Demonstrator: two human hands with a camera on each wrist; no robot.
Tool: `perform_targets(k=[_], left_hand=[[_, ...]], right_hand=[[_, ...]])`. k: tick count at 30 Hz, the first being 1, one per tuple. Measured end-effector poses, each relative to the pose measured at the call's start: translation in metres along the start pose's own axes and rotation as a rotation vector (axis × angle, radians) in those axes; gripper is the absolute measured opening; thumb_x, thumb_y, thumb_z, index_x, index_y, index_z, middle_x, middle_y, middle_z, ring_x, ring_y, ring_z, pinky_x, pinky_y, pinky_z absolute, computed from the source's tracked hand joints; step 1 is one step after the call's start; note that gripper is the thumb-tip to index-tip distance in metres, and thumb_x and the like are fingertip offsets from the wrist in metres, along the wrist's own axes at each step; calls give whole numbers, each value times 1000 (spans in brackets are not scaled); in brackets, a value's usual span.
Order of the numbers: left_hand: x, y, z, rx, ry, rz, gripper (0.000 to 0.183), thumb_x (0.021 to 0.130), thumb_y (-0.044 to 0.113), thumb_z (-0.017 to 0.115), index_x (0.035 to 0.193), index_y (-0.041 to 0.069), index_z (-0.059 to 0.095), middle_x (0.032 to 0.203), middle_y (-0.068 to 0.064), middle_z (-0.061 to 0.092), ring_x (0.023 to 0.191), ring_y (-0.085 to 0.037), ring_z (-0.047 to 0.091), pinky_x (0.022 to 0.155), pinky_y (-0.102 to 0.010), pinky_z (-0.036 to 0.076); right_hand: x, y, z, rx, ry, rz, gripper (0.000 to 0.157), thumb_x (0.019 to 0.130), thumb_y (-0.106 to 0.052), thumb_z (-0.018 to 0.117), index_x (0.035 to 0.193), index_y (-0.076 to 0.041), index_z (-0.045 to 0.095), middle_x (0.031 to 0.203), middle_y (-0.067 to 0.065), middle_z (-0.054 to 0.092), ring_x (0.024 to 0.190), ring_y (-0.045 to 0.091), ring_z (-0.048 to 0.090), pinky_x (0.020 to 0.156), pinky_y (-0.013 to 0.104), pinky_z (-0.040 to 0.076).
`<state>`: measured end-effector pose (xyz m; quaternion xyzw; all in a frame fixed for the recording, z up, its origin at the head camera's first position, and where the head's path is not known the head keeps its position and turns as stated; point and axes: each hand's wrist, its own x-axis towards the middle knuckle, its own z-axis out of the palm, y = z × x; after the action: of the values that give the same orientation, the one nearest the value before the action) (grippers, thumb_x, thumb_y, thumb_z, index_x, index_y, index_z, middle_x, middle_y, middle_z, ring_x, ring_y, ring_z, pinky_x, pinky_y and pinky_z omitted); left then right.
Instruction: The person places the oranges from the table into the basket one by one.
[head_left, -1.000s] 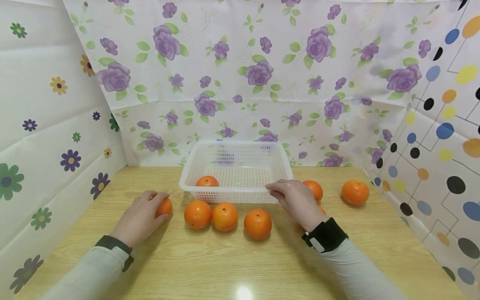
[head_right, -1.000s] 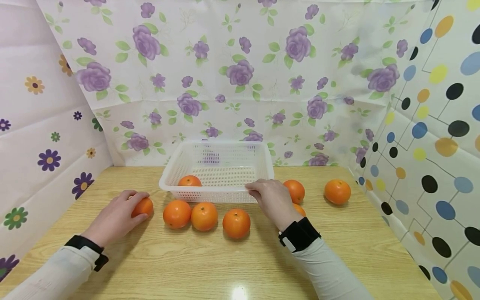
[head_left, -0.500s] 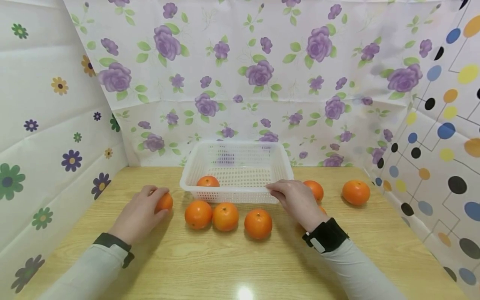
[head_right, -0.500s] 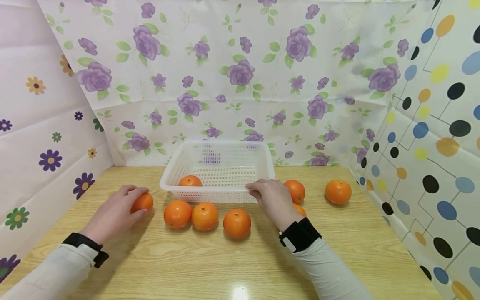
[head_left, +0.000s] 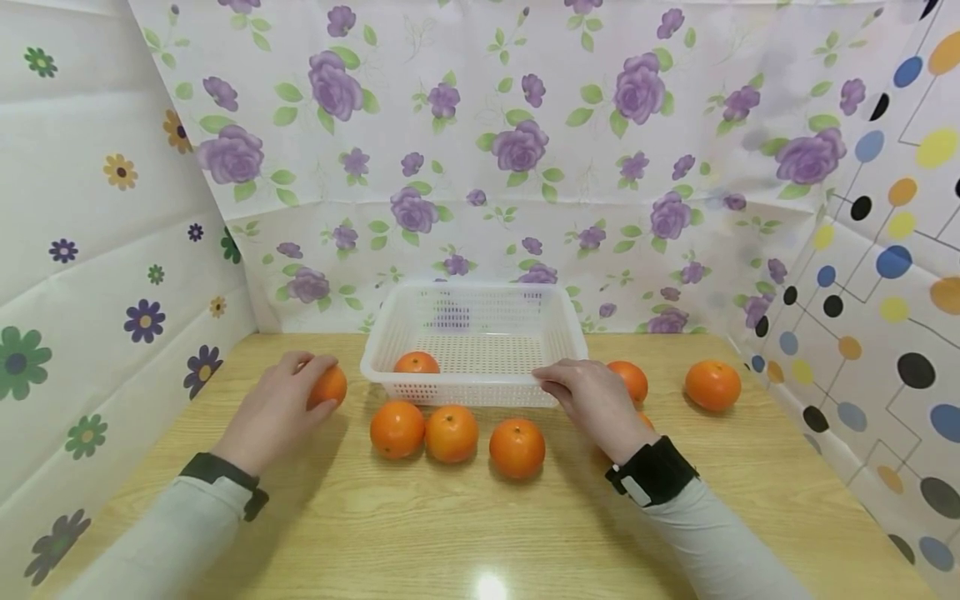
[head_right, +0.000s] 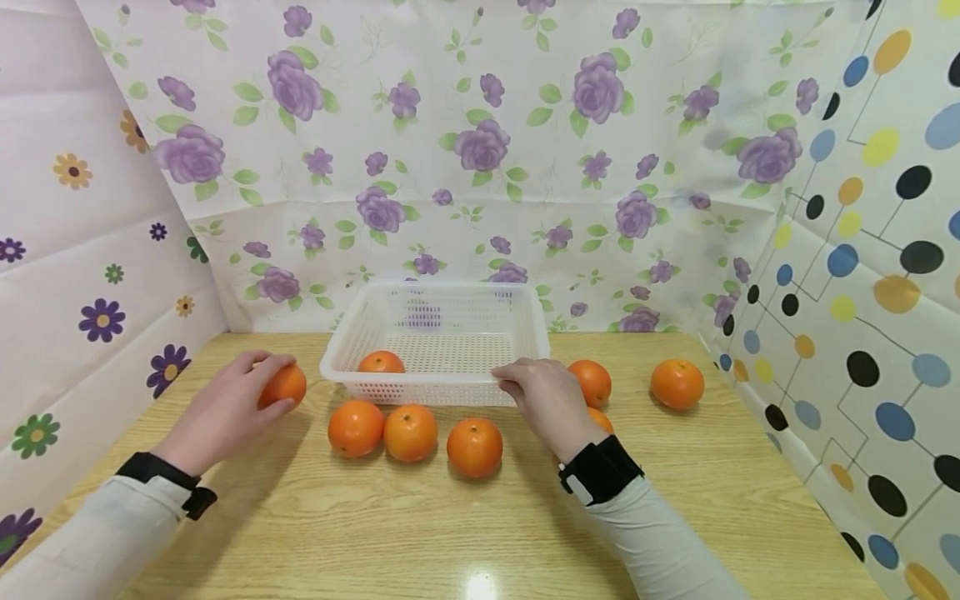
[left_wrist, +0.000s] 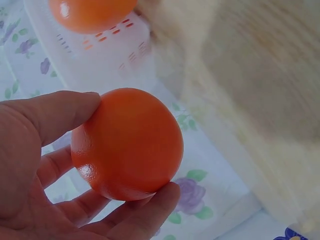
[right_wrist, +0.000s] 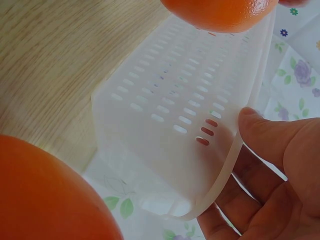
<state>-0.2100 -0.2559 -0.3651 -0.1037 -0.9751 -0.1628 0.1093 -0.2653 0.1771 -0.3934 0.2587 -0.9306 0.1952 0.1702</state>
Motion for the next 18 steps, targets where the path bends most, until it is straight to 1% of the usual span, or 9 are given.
perform_targets(k=[9,12,18], left_hand=[[7,11,-13,-9,56,18,59,98,14,85,150,2,60,146,-33,53,122,-53,57,104,-72,50],[10,15,-17,-5,77,34,59,98,13,85,150,2,59,146,-33,54,121,-52,57,106,-71,50],[18,26,-26,9,124,84,58,98,14,84,149,3,60,143,-32,54,116,-51,60,102,-69,53]], right_hand=[[0,1,0,-8,6,-7,26,102,-14,82,128,-15,84,123,1,81,114,29,76,100,53,60],[0,1,0,-7,5,-4,26,101,-14,82,128,-15,84,122,0,81,114,29,76,101,53,60],[0,1,0,-7,0,-1,27,101,-14,82,128,-15,84,123,1,81,115,29,76,102,53,59]])
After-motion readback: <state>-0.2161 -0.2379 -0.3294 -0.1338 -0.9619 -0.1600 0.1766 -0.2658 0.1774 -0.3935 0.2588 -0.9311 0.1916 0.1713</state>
